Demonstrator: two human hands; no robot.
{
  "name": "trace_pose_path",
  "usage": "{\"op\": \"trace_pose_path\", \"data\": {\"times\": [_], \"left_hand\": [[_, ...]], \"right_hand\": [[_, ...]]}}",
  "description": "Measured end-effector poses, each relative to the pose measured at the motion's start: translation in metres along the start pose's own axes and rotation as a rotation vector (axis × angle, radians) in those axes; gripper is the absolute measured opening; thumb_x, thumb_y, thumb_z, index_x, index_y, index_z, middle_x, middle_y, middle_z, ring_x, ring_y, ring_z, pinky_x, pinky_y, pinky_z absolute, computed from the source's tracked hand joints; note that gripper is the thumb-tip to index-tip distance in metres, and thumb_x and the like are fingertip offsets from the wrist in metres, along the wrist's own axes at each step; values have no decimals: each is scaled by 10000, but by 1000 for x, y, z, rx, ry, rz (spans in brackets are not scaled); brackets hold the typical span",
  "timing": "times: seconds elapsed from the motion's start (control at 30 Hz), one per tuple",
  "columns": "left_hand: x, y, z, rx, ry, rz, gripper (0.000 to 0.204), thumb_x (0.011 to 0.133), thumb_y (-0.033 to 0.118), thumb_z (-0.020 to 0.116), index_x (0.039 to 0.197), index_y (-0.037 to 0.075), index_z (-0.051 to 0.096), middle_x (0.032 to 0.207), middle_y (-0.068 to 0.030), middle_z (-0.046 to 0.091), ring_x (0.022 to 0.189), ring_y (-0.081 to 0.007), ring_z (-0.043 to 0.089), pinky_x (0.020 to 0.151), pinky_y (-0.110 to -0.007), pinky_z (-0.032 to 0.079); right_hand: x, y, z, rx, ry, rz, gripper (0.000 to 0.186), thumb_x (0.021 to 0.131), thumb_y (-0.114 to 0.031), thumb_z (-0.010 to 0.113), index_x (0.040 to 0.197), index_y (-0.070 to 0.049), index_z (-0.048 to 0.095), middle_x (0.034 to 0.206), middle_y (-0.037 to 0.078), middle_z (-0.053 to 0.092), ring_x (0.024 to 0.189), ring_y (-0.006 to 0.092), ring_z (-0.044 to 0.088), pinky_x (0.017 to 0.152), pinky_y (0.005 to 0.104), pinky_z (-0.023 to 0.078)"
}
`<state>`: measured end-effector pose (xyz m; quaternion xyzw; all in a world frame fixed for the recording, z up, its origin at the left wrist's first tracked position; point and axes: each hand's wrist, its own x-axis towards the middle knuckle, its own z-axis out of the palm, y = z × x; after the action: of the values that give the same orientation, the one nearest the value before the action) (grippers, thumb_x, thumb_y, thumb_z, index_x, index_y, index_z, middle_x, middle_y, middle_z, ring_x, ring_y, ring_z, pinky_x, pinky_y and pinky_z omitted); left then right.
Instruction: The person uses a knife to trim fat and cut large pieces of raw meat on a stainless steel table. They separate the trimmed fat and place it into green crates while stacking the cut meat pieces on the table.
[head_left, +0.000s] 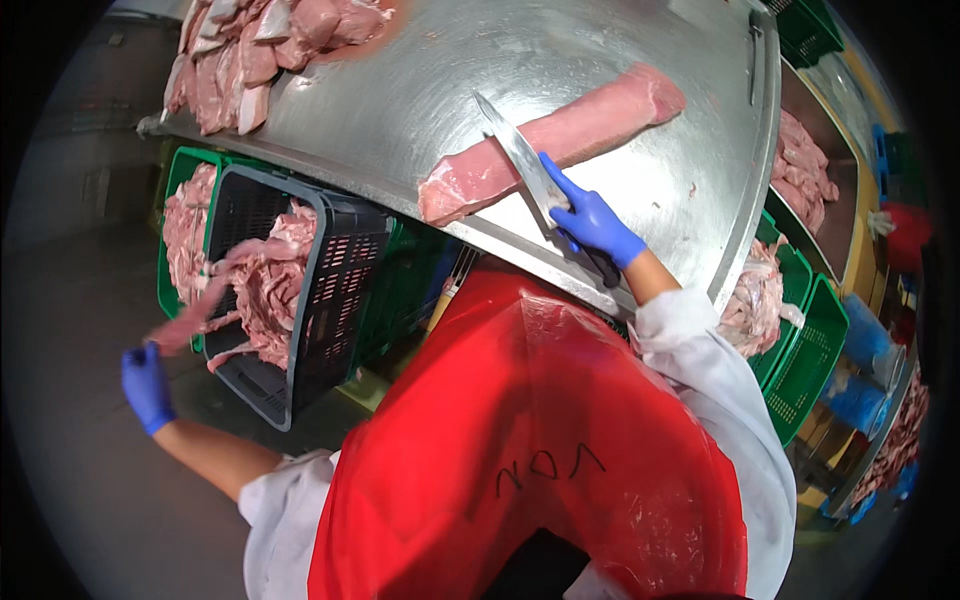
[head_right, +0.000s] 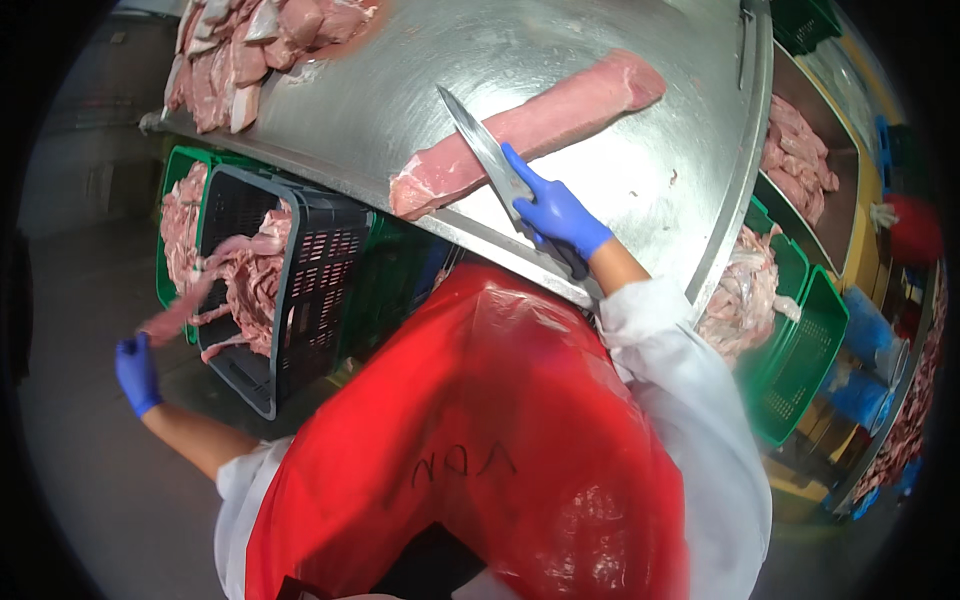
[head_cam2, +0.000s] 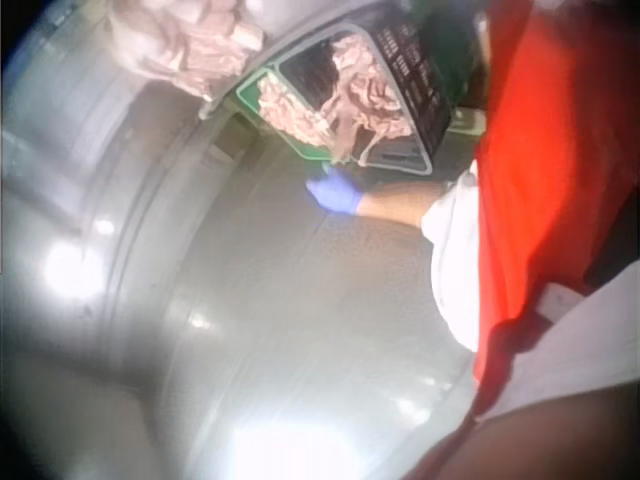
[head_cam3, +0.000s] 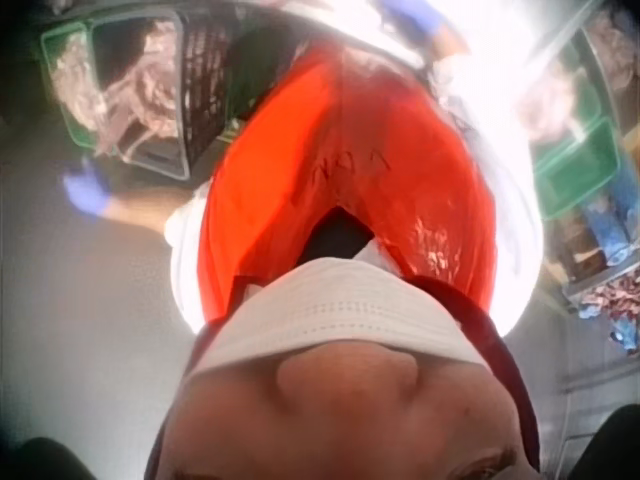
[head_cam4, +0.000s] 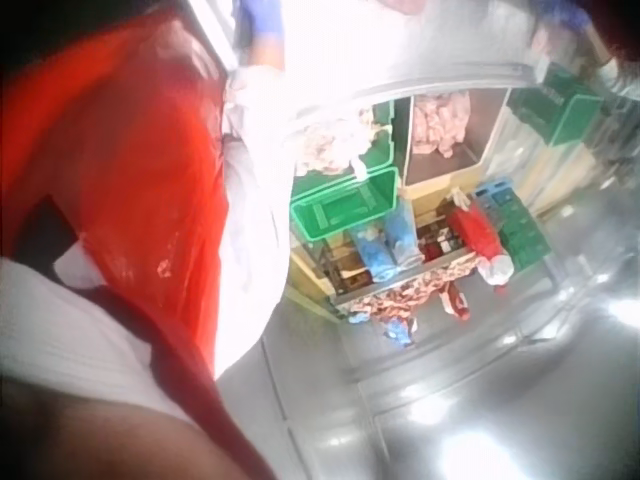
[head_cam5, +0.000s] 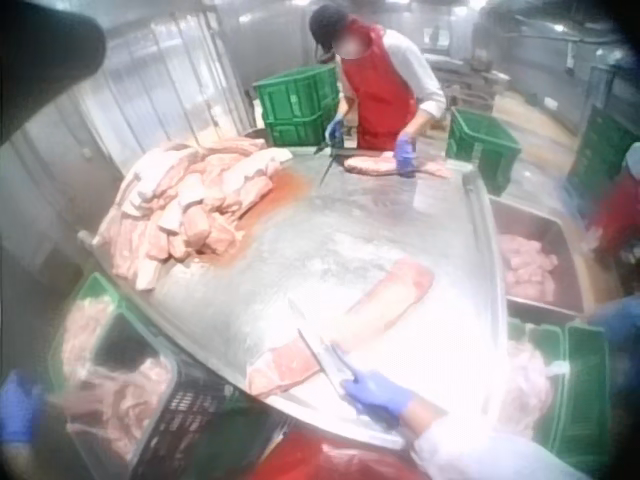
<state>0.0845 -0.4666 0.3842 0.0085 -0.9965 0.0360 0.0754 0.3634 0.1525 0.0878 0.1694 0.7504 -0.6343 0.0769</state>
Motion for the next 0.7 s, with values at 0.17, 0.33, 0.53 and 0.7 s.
{"op": "trace_pose_path", "data": {"times": [0.17,0.33,0.53,0.7], "left_hand": [[-107,296,129,-552,-182,854,438,813,302,740,1120,12,625,1024,-187,645,984,-343,617,899,-423,504],[-117,415,269,-215,-427,823,451,818,388,722,1022,5,602,959,-248,647,937,-431,629,829,-500,517],[-51,457,312,-367,-406,777,286,862,255,615,958,-14,593,984,-287,647,927,-454,636,822,-526,510],[-49,455,341,-631,-286,756,224,818,211,637,837,0,565,830,-275,625,810,-466,625,724,-517,508]], "right_hand": [[57,15,11,-110,155,-45,777,917,-78,480,1581,-308,150,726,175,661,607,279,659,621,402,544],[113,27,17,-425,323,-226,724,924,-131,463,1570,-291,178,827,293,654,772,471,647,736,539,501],[161,22,-19,-529,374,-170,718,930,-142,472,1569,-282,177,809,309,645,759,465,652,714,546,503],[196,-4,18,-528,306,-369,750,908,-154,536,1569,-253,195,877,297,661,778,469,655,732,531,519]]}}
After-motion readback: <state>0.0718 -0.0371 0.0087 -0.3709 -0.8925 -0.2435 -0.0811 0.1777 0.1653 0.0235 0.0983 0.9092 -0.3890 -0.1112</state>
